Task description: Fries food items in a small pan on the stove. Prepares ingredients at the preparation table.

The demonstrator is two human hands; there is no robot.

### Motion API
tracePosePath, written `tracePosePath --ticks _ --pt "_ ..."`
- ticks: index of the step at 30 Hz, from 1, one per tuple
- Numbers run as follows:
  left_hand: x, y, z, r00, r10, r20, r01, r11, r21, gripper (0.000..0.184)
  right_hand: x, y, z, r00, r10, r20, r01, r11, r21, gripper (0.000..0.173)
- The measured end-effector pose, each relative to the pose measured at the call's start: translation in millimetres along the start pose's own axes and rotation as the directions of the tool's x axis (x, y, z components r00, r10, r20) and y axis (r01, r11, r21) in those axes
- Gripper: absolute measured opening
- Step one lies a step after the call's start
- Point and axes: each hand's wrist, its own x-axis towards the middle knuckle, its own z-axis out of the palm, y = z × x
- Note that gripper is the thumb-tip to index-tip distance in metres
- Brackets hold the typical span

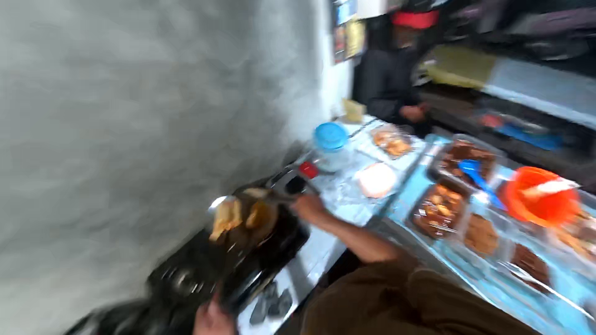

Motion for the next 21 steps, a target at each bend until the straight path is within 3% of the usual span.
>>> tracePosePath --ticks 4,12,17,21 --pt "25.1 -6.2 -6.6 1.000 0.005 -0.030 -0.005 1.000 0.007 0.036 29.1 3.3 28.0 0.975 -0.210 -0.073 0.193 0.962 -0.191 0.036" --pt "26.8 18.8 -19.0 0.997 -0.014 -0.080 -0.001 0.983 -0.183 0.025 67.4 -14.2 41.5 0.866 -0.499 0.028 0.466 0.786 -0.407 0.037" --pt "17.2 9.6 -9.4 0.992 -0.056 -0.112 0.032 0.978 -0.206 0.025 80.2 -13.1 60.2 0.847 -0.530 0.036 0.493 0.760 -0.423 0.030" --pt "6.9 -4.1 -1.8 0.986 -0.101 -0.135 0.078 0.984 -0.161 0.025 79.4 -8.3 49.8 0.892 -0.452 0.011 0.429 0.840 -0.332 0.029"
